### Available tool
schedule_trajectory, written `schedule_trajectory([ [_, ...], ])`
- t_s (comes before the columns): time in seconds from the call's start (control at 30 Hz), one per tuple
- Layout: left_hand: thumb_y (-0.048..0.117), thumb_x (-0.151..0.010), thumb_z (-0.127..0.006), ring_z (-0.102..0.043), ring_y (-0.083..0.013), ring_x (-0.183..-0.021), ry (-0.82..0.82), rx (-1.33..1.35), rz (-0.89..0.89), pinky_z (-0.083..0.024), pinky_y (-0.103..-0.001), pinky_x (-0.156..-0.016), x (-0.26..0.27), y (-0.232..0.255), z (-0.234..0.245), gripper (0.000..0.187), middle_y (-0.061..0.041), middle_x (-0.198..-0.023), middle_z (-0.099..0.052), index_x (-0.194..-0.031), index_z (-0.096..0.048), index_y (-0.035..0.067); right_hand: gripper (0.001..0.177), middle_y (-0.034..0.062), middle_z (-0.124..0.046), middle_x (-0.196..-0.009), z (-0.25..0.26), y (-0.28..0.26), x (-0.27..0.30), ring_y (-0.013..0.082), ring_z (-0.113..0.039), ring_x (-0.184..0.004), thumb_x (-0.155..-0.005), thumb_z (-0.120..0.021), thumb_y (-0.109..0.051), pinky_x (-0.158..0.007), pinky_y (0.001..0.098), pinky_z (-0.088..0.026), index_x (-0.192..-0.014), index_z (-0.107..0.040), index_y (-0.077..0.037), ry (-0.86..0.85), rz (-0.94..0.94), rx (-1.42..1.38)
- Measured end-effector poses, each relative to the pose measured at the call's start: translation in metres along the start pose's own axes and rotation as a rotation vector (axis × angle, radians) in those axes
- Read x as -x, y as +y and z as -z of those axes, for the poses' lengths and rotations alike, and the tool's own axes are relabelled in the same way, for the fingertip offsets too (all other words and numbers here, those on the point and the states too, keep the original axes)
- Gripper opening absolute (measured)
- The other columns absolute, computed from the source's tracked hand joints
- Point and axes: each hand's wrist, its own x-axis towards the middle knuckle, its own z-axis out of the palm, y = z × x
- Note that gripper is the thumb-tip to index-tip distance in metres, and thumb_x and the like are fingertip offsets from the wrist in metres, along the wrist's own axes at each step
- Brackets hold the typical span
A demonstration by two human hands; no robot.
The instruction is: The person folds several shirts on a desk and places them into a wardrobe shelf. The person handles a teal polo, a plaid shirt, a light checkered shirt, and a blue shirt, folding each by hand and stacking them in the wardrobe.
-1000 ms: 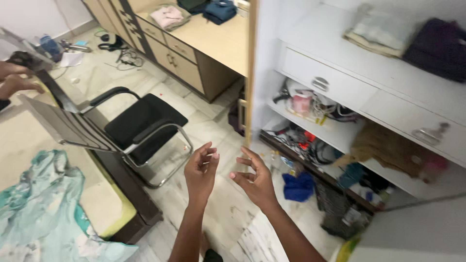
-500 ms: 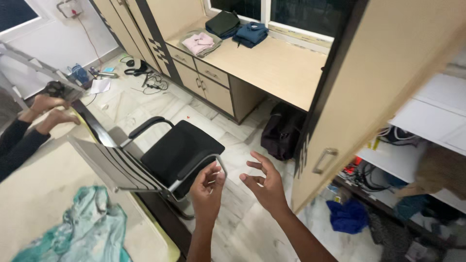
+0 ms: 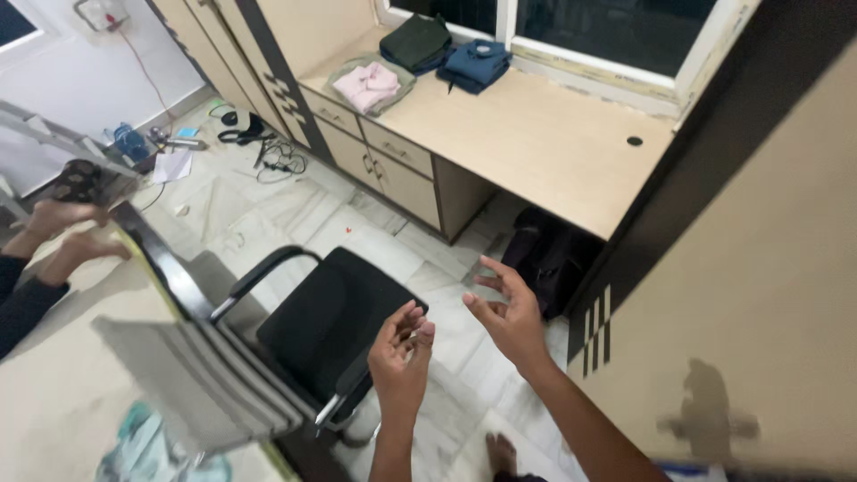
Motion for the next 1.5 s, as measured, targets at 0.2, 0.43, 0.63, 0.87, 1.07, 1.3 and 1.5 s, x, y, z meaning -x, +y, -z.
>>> schedule_trajectory([
  [0.2, 0.021, -0.089, -0.077, -0.069, -0.0175, -0.107, 0.034, -0.039, 0.027, -0.056, -0.028, -0.079, -0.087, 0.009, -0.044, 0.051, -0.016, -0.120, -0.073, -0.129, -0.063, -0.007, 0.060, 0.0122, -0.066, -0.128, -0.016, 0.018, -0.114, 0.0182, -0.063, -0.119, -0.088, -0.079, -0.017, -0.084, 0.0291, -0.058, -0.142, -0.056, -0.005, 0.026, -0.061, 0.001],
  [0.43, 0.025, -0.088, -0.076, -0.070, -0.0203, -0.112, 0.008, -0.038, 0.059, -0.058, -0.029, -0.085, -0.174, -0.017, -0.079, 0.054, -0.017, -0.124, -0.072, -0.128, -0.063, -0.007, 0.060, 0.0108, -0.068, -0.128, -0.026, 0.053, -0.191, 0.0156, -0.065, -0.120, -0.087, -0.078, -0.018, -0.081, 0.0293, -0.059, -0.142, -0.058, -0.007, 0.032, -0.143, -0.003],
  [0.63, 0.033, -0.090, -0.075, -0.071, -0.0214, -0.114, -0.045, -0.112, 0.053, -0.059, -0.029, -0.087, -0.271, -0.048, -0.099, 0.055, -0.017, -0.125, -0.072, -0.128, -0.065, -0.005, 0.059, 0.0093, -0.060, -0.143, -0.022, 0.075, -0.279, 0.0182, -0.061, -0.127, -0.090, -0.076, -0.020, -0.084, 0.0306, -0.059, -0.142, -0.054, -0.005, 0.062, -0.113, 0.045],
  [0.87, 0.034, -0.089, -0.074, -0.072, -0.0210, -0.113, -0.160, -0.112, 0.059, -0.058, -0.030, -0.083, -0.396, -0.062, -0.122, 0.054, -0.015, -0.123, -0.073, -0.129, -0.066, -0.002, 0.058, 0.0121, -0.059, -0.143, -0.040, 0.087, -0.384, 0.0222, -0.061, -0.127, -0.089, -0.075, -0.018, -0.084, 0.0332, -0.060, -0.141, -0.055, -0.003, 0.103, -0.076, 0.005],
  [1.07, 0.038, -0.091, -0.073, -0.068, -0.0237, -0.122, -0.247, -0.138, 0.034, -0.057, -0.033, -0.088, -0.488, -0.085, -0.154, 0.059, -0.013, -0.134, -0.068, -0.136, -0.062, 0.001, 0.058, 0.0105, -0.055, -0.145, -0.041, 0.104, -0.458, 0.0234, -0.061, -0.127, -0.089, -0.075, -0.017, -0.089, 0.0342, -0.061, -0.141, -0.054, -0.003, 0.153, -0.062, 0.093],
  [1.3, 0.042, -0.091, -0.073, -0.056, -0.0307, -0.137, -0.349, -0.089, -0.008, -0.055, -0.041, -0.098, -0.589, -0.135, -0.192, 0.073, -0.016, -0.151, -0.054, -0.148, -0.049, 0.003, 0.057, 0.0105, -0.057, -0.145, -0.028, 0.150, -0.560, 0.0249, -0.059, -0.130, -0.090, -0.076, -0.017, -0.087, 0.0379, -0.061, -0.141, -0.055, -0.006, 0.182, -0.090, 0.182],
  [1.5, 0.039, -0.092, -0.073, -0.057, -0.0302, -0.136, -0.306, -0.156, 0.098, -0.055, -0.041, -0.100, -0.660, -0.164, -0.234, 0.067, -0.015, -0.148, -0.056, -0.148, -0.052, 0.007, 0.058, 0.0105, -0.054, -0.146, -0.019, 0.194, -0.646, 0.0250, -0.057, -0.132, -0.090, -0.076, -0.017, -0.088, 0.0373, -0.062, -0.142, -0.054, -0.008, 0.147, -0.166, 0.200],
])
